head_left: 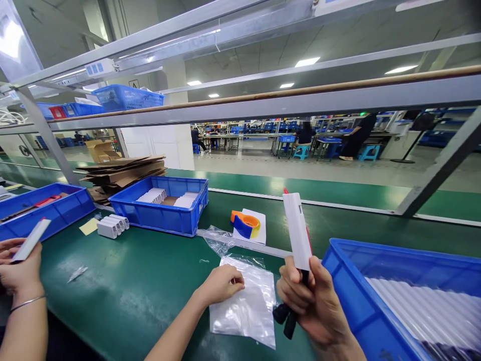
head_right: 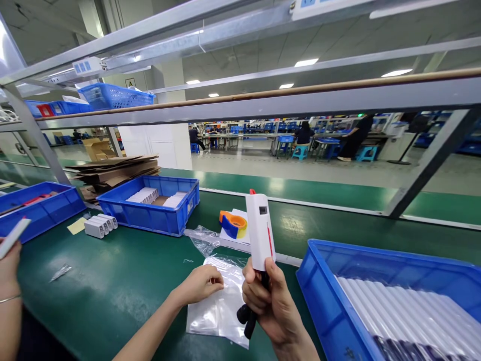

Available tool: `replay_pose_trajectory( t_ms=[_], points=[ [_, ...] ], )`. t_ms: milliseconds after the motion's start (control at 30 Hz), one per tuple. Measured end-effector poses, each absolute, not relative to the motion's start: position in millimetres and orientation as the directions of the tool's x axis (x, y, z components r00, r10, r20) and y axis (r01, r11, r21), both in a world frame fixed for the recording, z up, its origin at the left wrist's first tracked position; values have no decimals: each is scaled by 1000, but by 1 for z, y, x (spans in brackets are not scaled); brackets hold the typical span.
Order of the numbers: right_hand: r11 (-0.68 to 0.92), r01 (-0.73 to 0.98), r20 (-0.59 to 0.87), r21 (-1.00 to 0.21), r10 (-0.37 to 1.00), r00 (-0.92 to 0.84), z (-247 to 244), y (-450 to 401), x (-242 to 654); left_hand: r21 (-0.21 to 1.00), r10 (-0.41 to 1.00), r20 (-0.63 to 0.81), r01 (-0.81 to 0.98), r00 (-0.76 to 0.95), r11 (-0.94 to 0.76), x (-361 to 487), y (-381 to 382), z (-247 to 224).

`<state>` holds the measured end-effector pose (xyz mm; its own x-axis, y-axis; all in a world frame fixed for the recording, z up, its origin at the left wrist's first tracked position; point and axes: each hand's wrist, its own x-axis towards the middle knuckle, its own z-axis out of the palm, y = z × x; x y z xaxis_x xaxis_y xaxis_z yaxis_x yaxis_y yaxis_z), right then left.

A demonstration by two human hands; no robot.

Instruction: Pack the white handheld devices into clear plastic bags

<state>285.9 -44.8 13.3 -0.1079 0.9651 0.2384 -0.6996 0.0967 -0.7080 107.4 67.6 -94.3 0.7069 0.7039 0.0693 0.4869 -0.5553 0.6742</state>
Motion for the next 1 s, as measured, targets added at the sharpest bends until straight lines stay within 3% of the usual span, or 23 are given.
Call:
replay_pose_trajectory(
  t_ms=[133,333,533,733,867,1000],
  points=[
    [100,-662,218,-743,971,-97,13,-44,286,754,723,167,385,670,-531,98,59,-87],
    [169,-430,190,-887,982,-6,4,-40,290,924,807,193,172,558,-340,81,48,-75],
    [149,71,159,-986,973,166,-8,-16,279,973,865,194,22,462,-231,62,43,-57],
    [65,159,76,-985,995,61,-15,-8,266,974,864,225,-100,450,-202,48,33,-36],
    [47,204,41,-978,999,-35,-12,-15,258,981,885,190,-58,425,-183,46,23,-34],
    [45,241,41,-970,999,-21,-11,-18,251,983,897,149,38,417,-181,36,20,-32]
  ],
)
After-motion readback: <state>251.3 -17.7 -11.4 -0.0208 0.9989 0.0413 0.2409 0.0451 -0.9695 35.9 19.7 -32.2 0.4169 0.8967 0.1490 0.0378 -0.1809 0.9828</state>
